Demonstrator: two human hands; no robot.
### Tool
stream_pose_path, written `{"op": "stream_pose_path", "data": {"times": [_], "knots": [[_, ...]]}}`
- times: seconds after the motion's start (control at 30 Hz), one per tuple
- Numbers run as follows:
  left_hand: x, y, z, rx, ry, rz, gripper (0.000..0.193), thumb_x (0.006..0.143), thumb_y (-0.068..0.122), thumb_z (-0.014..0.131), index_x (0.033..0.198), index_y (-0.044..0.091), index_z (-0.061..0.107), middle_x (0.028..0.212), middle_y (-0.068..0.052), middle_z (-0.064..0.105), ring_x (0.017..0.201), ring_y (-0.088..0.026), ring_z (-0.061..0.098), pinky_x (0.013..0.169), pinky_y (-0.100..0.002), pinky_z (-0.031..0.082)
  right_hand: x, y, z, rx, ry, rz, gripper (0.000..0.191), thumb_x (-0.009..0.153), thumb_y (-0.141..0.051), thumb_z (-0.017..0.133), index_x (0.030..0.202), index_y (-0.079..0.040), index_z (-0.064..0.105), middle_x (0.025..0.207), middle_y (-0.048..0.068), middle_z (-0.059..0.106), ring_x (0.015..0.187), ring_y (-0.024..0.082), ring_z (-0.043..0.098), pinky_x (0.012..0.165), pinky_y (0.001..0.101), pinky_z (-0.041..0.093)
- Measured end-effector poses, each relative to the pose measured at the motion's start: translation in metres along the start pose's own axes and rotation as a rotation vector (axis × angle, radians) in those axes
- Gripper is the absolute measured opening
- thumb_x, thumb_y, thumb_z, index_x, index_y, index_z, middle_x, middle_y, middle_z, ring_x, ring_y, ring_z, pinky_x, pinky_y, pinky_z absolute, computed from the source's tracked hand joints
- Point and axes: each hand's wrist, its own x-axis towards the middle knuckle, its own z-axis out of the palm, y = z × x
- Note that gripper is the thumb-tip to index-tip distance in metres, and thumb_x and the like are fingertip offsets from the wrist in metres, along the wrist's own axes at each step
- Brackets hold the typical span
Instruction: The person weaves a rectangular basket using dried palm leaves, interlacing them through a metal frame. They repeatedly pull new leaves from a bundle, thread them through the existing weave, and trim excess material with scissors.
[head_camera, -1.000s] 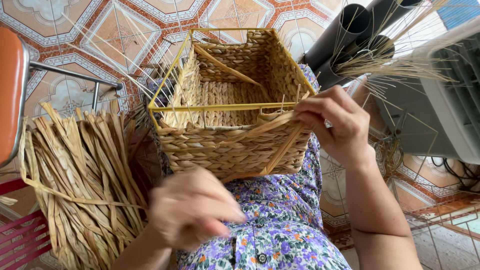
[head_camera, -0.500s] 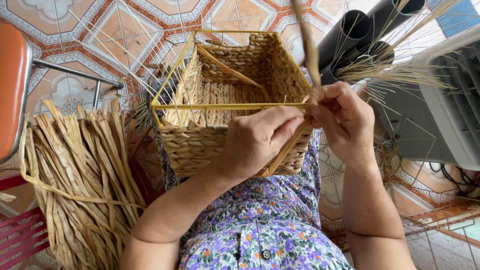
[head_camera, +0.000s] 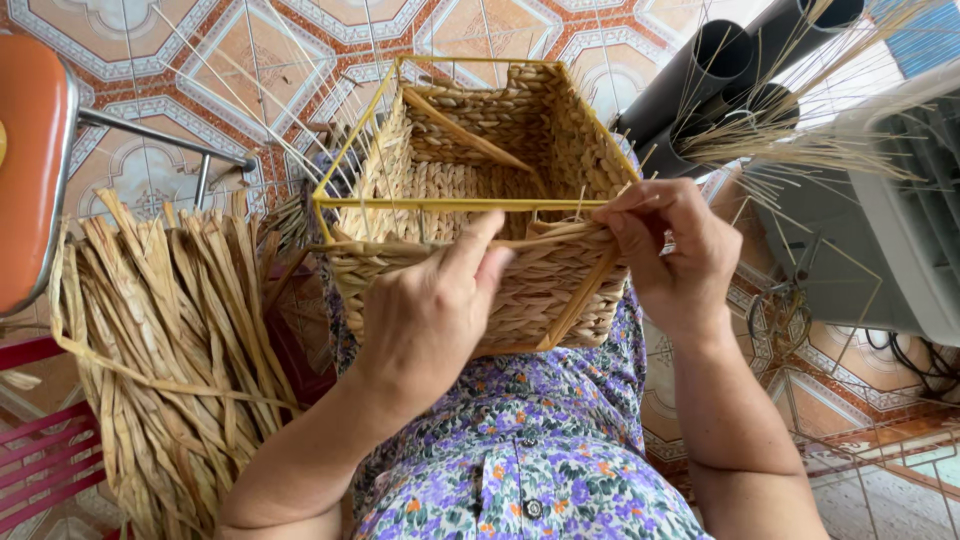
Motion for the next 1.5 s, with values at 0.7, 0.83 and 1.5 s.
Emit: {"op": "stream_pose_path", "data": {"times": [0.7, 0.83, 1.5], "knots": [[0.024, 0.039, -0.062, 0.075, 0.236, 0.36, 0.024, 0.101, 0.031, 0.075, 0.104, 0.008, 0.074, 0.083, -0.002, 0.065, 0.072, -0.02, 0.058, 0.061, -0.037, 0.047, 0.011, 0.001, 0.0, -0.366, -0.082, -0.264, 0.012, 0.105, 0.004, 0.068, 0.111, -0.001, 0.06, 0.092, 0.011, 0.067, 0.075, 0.022, 0.065, 0.065, 0.0321, 0.051], [0.051, 0.024, -0.003, 0.007, -0.001, 0.053, 0.031, 0.106, 0.01, 0.069, 0.135, -0.001, 0.064, 0.095, -0.013, 0.07, 0.067, -0.017, 0.063, 0.051, -0.03, 0.052, 0.01, 0.002, -0.001, -0.321, -0.092, -0.245, 0.011, 0.107, 0.003, 0.067, 0.113, 0.0, 0.058, 0.093, 0.01, 0.068, 0.076, 0.02, 0.067, 0.068, 0.0327, 0.052], [0.026, -0.004, 0.011, 0.051, 0.334, 0.265, 0.043, 0.086, 0.013, 0.081, 0.121, -0.003, 0.063, 0.113, -0.015, 0.069, 0.099, -0.021, 0.065, 0.078, -0.028, 0.063, 0.022, -0.023, -0.002, -0.244, -0.192, -0.194, 0.021, 0.096, 0.008, 0.074, 0.114, -0.003, 0.071, 0.105, 0.01, 0.069, 0.089, 0.019, 0.072, 0.073, 0.0305, 0.057]]}}
